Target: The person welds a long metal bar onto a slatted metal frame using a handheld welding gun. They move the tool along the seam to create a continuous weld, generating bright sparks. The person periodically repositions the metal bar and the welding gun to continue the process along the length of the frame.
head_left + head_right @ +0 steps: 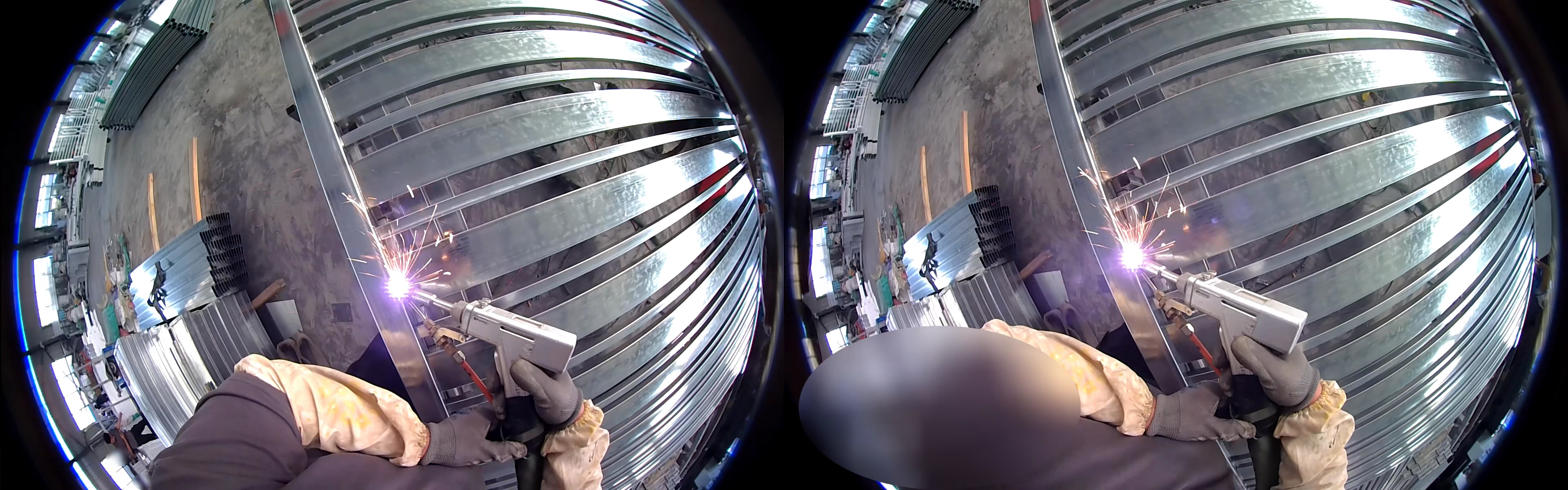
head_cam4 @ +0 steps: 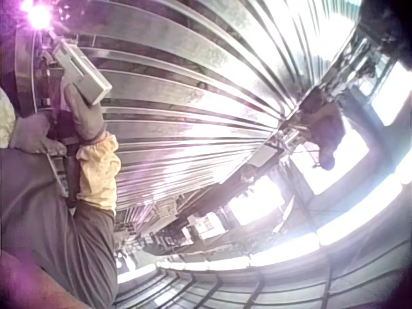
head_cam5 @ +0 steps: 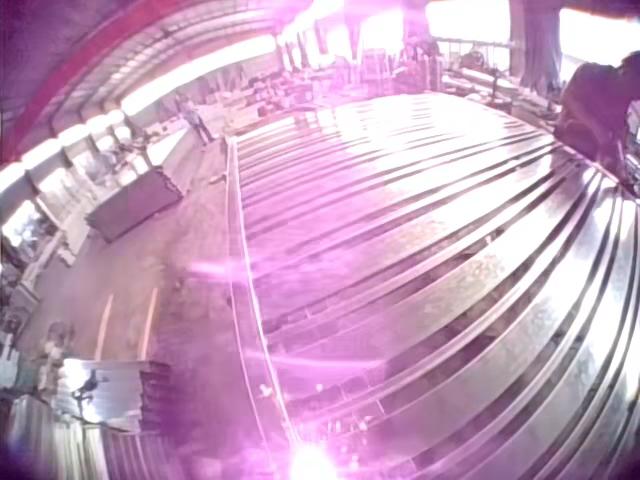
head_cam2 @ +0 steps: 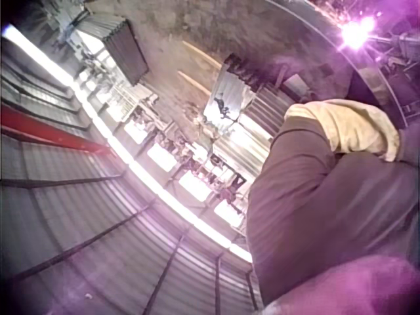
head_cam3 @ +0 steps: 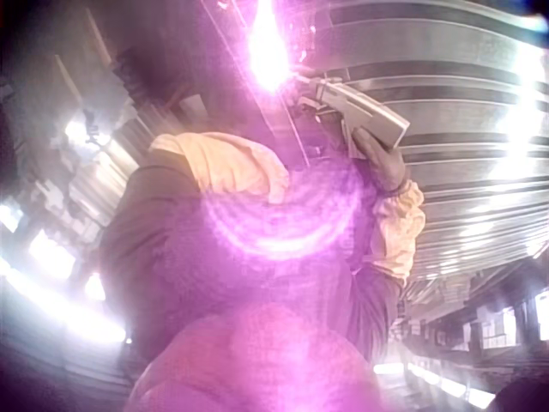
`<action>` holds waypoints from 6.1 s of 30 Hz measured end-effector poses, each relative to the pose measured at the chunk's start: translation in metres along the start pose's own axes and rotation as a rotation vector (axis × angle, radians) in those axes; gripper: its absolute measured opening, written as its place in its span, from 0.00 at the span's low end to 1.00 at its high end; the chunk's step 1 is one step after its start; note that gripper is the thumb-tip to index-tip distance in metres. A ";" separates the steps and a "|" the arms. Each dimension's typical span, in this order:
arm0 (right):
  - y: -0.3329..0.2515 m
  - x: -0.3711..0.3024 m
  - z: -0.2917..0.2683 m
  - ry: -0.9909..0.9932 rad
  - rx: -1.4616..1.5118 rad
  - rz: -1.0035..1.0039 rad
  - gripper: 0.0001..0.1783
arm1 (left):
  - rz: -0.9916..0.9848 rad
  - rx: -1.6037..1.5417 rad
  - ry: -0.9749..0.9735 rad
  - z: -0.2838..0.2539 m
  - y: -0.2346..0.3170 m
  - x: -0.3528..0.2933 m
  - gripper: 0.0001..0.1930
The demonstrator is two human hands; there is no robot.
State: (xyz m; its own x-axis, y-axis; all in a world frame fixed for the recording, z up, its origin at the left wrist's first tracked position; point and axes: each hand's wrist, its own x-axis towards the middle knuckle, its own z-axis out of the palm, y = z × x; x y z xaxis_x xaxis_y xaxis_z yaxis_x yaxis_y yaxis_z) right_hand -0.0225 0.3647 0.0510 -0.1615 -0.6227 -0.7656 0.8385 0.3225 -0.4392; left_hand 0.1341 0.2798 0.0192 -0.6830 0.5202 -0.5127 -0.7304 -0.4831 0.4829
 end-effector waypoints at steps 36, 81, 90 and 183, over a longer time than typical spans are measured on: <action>0.018 -0.017 -0.011 0.030 -0.092 0.015 0.21 | 0.040 0.054 0.020 0.015 -0.018 0.001 0.21; 0.053 -0.047 -0.026 -0.015 0.005 -0.097 0.17 | -0.156 0.240 0.011 0.043 -0.018 -0.005 0.20; 0.062 -0.043 -0.037 -0.013 -0.099 -0.066 0.21 | -0.133 0.392 0.067 0.041 -0.046 0.009 0.21; 0.103 -0.066 -0.073 -0.149 0.002 -0.089 0.22 | -0.294 0.343 0.058 0.088 -0.046 0.007 0.21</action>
State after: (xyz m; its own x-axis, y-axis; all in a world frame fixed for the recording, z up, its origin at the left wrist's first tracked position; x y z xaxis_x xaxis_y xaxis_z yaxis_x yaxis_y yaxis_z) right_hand 0.0364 0.4910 0.0223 -0.1568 -0.7478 -0.6452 0.8255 0.2594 -0.5012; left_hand 0.1632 0.3676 0.0558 -0.4525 0.5556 -0.6975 -0.8569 -0.0543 0.5127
